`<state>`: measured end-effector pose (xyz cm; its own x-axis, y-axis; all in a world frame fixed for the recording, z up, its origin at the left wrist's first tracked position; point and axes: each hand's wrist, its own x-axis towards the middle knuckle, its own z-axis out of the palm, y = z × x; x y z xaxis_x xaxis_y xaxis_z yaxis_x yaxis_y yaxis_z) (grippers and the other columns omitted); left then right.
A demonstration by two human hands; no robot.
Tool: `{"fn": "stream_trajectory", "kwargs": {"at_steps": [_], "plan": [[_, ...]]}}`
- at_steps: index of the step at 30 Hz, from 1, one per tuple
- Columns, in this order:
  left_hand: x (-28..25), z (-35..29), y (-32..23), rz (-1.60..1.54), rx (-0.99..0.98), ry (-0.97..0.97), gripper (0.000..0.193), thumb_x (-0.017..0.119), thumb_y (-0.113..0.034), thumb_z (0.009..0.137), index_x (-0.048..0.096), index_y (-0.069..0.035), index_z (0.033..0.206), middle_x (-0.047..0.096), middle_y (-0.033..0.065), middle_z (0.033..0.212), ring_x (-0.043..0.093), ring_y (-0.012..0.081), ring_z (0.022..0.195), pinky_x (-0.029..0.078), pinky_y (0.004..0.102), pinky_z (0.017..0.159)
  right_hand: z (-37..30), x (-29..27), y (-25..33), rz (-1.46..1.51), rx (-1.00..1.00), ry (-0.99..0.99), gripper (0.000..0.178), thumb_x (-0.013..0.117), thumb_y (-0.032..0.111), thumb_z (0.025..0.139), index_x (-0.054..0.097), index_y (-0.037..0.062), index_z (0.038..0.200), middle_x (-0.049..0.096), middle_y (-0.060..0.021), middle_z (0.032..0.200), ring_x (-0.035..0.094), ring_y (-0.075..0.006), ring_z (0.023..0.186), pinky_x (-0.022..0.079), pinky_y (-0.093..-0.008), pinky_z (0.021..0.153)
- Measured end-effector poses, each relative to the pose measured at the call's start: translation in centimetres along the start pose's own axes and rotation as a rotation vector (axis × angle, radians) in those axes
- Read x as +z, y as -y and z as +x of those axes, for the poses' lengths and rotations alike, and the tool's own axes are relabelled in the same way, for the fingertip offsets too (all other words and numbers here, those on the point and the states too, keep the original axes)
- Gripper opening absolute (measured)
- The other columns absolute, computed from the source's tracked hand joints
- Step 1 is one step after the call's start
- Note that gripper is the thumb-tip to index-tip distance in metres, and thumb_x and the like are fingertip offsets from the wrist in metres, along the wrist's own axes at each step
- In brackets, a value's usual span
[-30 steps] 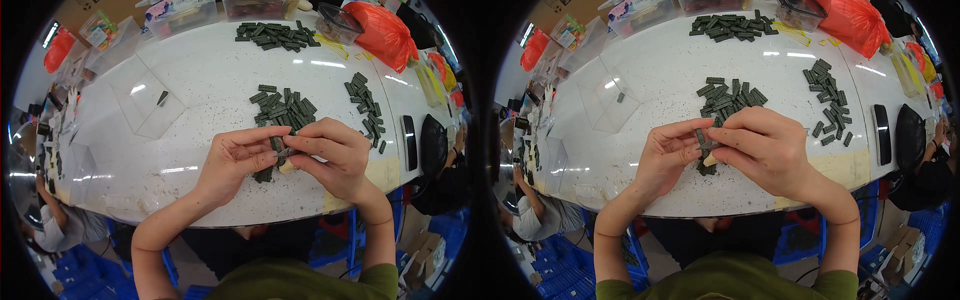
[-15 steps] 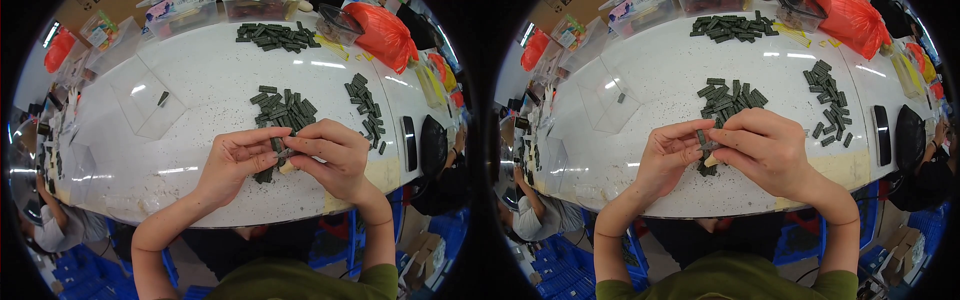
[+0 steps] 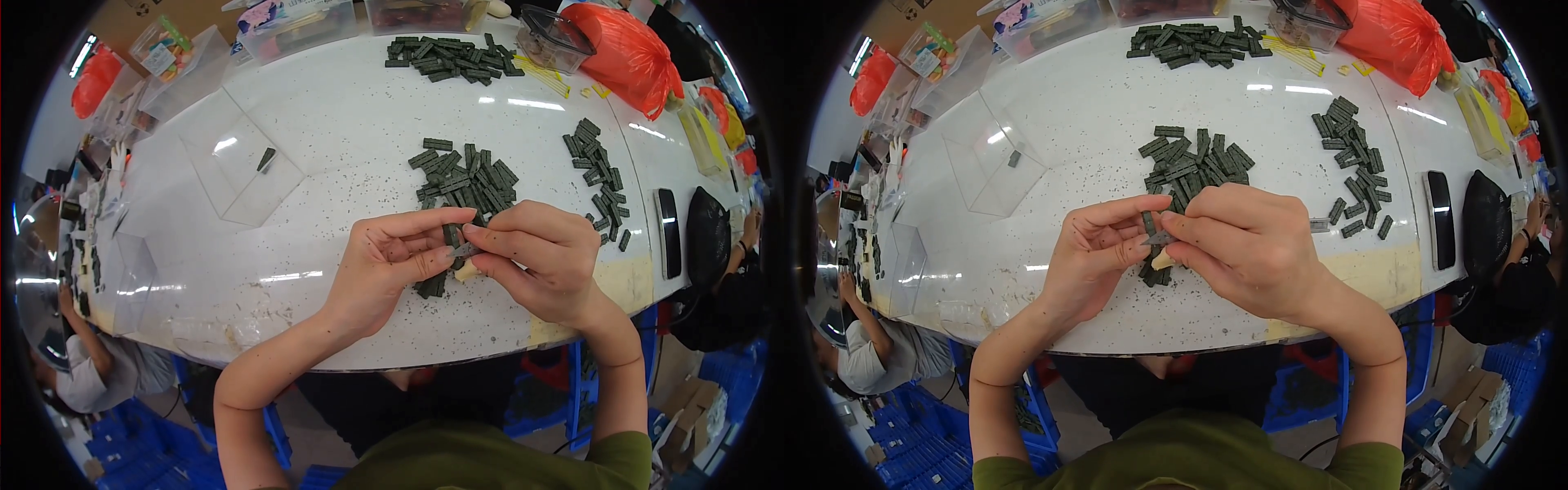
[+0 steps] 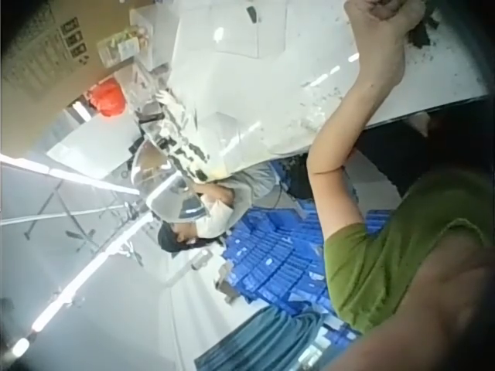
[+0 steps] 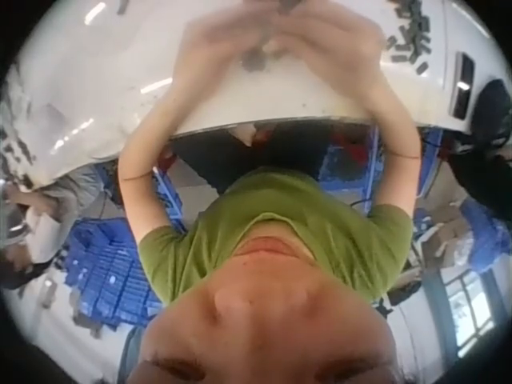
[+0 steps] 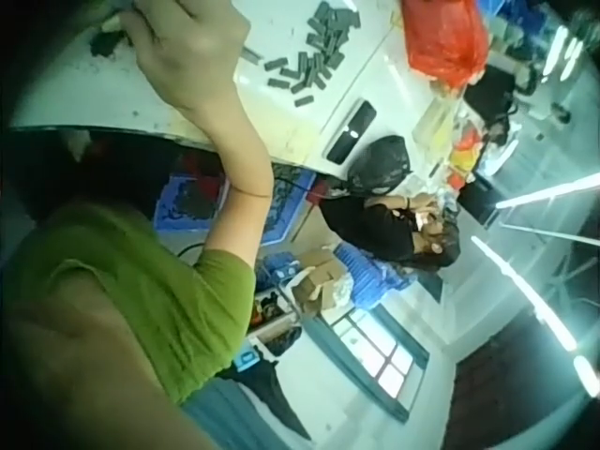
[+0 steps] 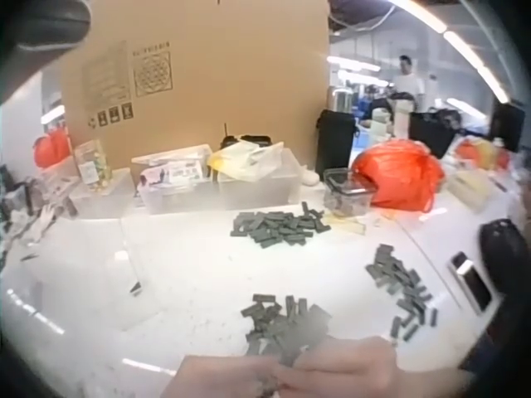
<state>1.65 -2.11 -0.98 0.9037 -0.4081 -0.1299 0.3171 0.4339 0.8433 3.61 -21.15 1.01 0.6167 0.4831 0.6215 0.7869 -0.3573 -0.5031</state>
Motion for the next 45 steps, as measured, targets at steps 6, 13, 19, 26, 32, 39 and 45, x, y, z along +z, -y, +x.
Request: {"fn": "stream_trajectory", "kwargs": {"at_steps": [6, 13, 19, 26, 32, 39, 45], "plan": [[-0.2, 0.0, -0.1, -0.035, -0.071, -0.009, 0.044, 0.058, 0.011, 0.077, 0.056, 0.003, 0.119, 0.065, 0.0132, 0.101, 0.062, 0.0129, 0.089, 0.05, 0.0209, 0.081, 0.0, 0.0, -0.3, 0.026, -0.031, 0.015, 0.02, 0.073, -0.002, 0.06, 0.07, 0.0002, 0.08, 0.062, -0.0043, 0.073, 0.046, -0.0115, 0.05, 0.035, -0.0217, 0.044], [-0.1, 0.3, -0.4, -0.106, -0.064, -0.011, 0.038, 0.058, 0.011, 0.079, 0.058, 0.004, 0.116, 0.066, 0.0105, 0.092, 0.061, 0.01, 0.08, 0.049, 0.0172, 0.075, 0.3, -0.2, -0.2, 0.112, 0.018, 0.02, 0.022, 0.073, -0.004, 0.06, 0.071, 0.0011, 0.082, 0.062, -0.0044, 0.074, 0.047, -0.0105, 0.052, 0.036, -0.0205, 0.046], [-0.2, 0.0, -0.3, -0.117, 0.003, -0.029, 0.038, 0.059, 0.01, 0.078, 0.058, 0.005, 0.116, 0.065, 0.0103, 0.087, 0.062, 0.0123, 0.077, 0.05, 0.0186, 0.073, 0.3, -0.3, -0.1, 0.287, 0.248, -0.015, 0.027, 0.073, -0.006, 0.059, 0.072, 0.0018, 0.085, 0.063, -0.0047, 0.075, 0.048, -0.0092, 0.056, 0.036, -0.0191, 0.048], [-0.3, 0.0, -0.4, -0.136, 0.018, -0.003, 0.037, 0.06, 0.01, 0.078, 0.058, 0.005, 0.114, 0.065, 0.0106, 0.085, 0.063, 0.0135, 0.075, 0.05, 0.0194, 0.072, 0.3, -0.4, -0.4, 0.332, 0.28, 0.024, 0.028, 0.072, -0.007, 0.059, 0.072, 0.0015, 0.086, 0.063, -0.0051, 0.075, 0.048, -0.0088, 0.058, 0.036, -0.0188, 0.049], [0.1, 0.0, -0.3, -0.179, 0.003, -0.064, 0.035, 0.061, 0.011, 0.077, 0.059, 0.005, 0.112, 0.066, 0.0117, 0.084, 0.064, 0.0143, 0.073, 0.051, 0.0202, 0.071, 0.2, -0.5, -0.6, 0.345, 0.233, 0.056, 0.027, 0.072, -0.007, 0.059, 0.072, 0.0007, 0.084, 0.063, -0.0054, 0.075, 0.049, -0.009, 0.058, 0.036, -0.0188, 0.049], [-0.1, -0.3, -0.1, -0.01, 0.134, -0.105, 0.035, 0.065, 0.011, 0.074, 0.06, 0.005, 0.109, 0.068, 0.014, 0.085, 0.067, 0.016, 0.074, 0.054, 0.0201, 0.071, 0.6, -0.6, -1.1, 0.491, 0.392, -0.026, 0.027, 0.073, -0.007, 0.059, 0.072, -0.0001, 0.085, 0.062, -0.0059, 0.074, 0.049, -0.0093, 0.06, 0.037, -0.0178, 0.051], [0.1, -0.5, -0.3, 0.141, 0.196, -0.147, 0.035, 0.067, 0.011, 0.073, 0.061, 0.005, 0.107, 0.069, 0.0157, 0.087, 0.068, 0.0177, 0.077, 0.055, 0.0199, 0.072, 0.7, -0.6, -0.7, 0.646, 0.56, -0.067, 0.029, 0.073, -0.006, 0.058, 0.071, -0.0003, 0.086, 0.063, -0.0068, 0.075, 0.051, -0.0099, 0.062, 0.039, -0.018, 0.053]]}}
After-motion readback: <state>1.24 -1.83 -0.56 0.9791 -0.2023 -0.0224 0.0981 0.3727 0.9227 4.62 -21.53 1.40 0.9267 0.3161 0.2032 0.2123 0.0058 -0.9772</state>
